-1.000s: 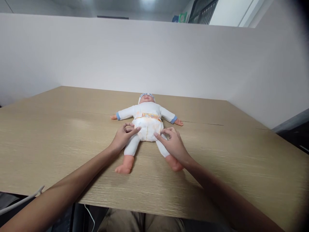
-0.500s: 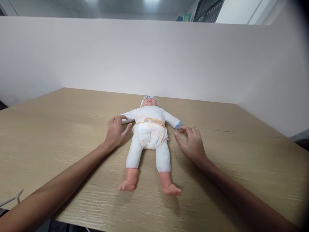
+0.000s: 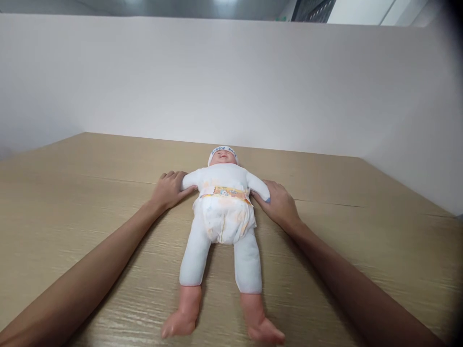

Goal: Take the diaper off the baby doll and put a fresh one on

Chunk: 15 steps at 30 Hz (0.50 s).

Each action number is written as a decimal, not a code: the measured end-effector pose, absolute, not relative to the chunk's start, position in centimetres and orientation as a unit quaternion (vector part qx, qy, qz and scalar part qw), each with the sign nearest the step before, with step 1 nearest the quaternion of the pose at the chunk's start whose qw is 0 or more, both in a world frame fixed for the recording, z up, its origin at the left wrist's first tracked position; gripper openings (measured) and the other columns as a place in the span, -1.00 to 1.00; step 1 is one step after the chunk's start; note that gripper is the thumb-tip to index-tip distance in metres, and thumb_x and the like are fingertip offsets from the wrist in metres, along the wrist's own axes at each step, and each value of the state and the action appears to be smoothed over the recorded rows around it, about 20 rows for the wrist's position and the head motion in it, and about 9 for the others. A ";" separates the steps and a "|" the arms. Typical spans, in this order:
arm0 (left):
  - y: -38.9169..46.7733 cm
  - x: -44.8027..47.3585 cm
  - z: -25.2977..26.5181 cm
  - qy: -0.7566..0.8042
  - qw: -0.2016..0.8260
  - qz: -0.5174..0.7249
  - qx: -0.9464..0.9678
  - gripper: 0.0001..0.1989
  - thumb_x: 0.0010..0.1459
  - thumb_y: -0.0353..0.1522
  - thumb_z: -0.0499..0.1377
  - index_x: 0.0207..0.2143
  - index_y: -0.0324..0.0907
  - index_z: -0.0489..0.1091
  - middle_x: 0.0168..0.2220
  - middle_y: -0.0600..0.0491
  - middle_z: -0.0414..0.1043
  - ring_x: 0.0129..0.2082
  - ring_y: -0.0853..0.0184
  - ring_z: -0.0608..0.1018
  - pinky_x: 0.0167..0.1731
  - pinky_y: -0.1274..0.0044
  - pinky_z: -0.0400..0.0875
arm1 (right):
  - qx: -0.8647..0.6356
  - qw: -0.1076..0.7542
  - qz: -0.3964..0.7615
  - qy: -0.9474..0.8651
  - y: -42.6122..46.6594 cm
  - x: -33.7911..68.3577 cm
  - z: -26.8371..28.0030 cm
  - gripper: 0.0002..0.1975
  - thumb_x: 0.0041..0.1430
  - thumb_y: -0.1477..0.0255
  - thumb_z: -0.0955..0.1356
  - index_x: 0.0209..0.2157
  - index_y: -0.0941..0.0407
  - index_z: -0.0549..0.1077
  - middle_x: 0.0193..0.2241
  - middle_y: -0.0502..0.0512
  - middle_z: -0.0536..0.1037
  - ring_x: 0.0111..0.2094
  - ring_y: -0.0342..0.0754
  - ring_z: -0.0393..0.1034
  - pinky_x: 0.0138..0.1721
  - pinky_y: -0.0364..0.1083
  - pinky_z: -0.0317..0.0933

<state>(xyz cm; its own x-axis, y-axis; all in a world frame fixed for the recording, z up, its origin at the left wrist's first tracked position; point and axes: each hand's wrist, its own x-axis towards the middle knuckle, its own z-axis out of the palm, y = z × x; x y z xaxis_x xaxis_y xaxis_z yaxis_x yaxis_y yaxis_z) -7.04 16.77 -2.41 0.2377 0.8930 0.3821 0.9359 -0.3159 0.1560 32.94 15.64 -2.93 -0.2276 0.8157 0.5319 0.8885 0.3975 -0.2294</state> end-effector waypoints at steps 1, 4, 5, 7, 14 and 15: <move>16.5 -6.4 -2.2 -0.596 0.053 -0.193 -0.778 -0.34 0.41 0.14 0.05 0.09 -0.25 0.49 -0.05 -0.26 0.65 -0.01 -0.15 0.59 0.07 0.15 0.38 | -0.555 0.300 -0.055 -0.774 15.3 32.5 -2.8 -0.56 0.48 0.10 0.32 0.13 0.12 0.53 0.04 0.31 0.68 0.04 0.29 0.53 0.04 0.12 0.35; 14.8 -4.0 -1.0 -0.652 0.028 -0.188 -0.734 -0.42 0.43 0.08 0.04 -0.03 -0.26 0.49 -0.10 -0.30 0.65 -0.09 -0.12 0.63 -0.08 0.23 0.42 | -0.583 0.315 -0.013 -0.749 13.8 30.6 -2.0 -0.59 0.47 0.15 0.29 0.12 0.14 0.51 0.03 0.34 0.66 0.00 0.28 0.54 -0.03 0.10 0.36; 13.9 -3.1 -0.3 -0.669 0.011 -0.200 -0.716 -0.43 0.43 0.08 0.04 -0.05 -0.25 0.48 -0.11 -0.30 0.65 -0.11 -0.10 0.64 -0.14 0.27 0.42 | -0.592 0.322 0.004 -0.738 13.1 30.1 -1.6 -0.59 0.46 0.17 0.28 0.11 0.14 0.51 0.03 0.35 0.66 -0.01 0.28 0.55 -0.05 0.10 0.35; 11.4 -1.7 1.5 -0.690 -0.028 -0.238 -0.683 -0.45 0.42 0.10 0.06 -0.09 -0.21 0.45 -0.14 -0.24 0.65 -0.17 -0.04 0.65 -0.26 0.35 0.39 | -0.606 0.342 0.034 -0.718 11.3 29.3 -0.6 -0.58 0.45 0.15 0.28 0.09 0.15 0.52 0.01 0.35 0.67 -0.05 0.27 0.55 -0.10 0.08 0.35; -9.0 -1.1 3.2 -0.656 -0.105 -0.351 -0.660 -0.49 0.32 0.14 0.21 -0.01 -0.09 0.44 -0.19 -0.06 0.66 -0.23 0.02 0.67 -0.28 0.32 0.53 | -0.534 0.404 0.143 -0.729 -0.7 33.2 4.9 -0.55 0.38 0.06 0.37 0.09 0.08 0.57 -0.11 0.12 0.71 -0.16 0.10 0.55 -0.15 -0.04 0.36; -12.9 -1.4 2.2 -0.648 -0.135 -0.360 -0.657 -0.46 0.28 0.13 0.25 0.07 -0.04 0.45 -0.13 -0.06 0.67 -0.20 -0.01 0.69 -0.24 0.27 0.59 | -0.516 0.399 0.167 -0.740 -3.2 34.1 5.7 -0.56 0.38 0.06 0.38 0.08 0.07 0.58 -0.12 0.10 0.71 -0.18 0.08 0.55 -0.17 -0.06 0.37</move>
<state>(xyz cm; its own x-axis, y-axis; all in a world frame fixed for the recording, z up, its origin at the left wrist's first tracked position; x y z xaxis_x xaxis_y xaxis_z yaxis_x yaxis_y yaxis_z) -1.43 -12.92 2.15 -0.0996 0.9494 0.2979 0.7546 -0.1230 0.6445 34.11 -3.19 5.68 -0.1498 0.8965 0.4170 0.6295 0.4117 -0.6590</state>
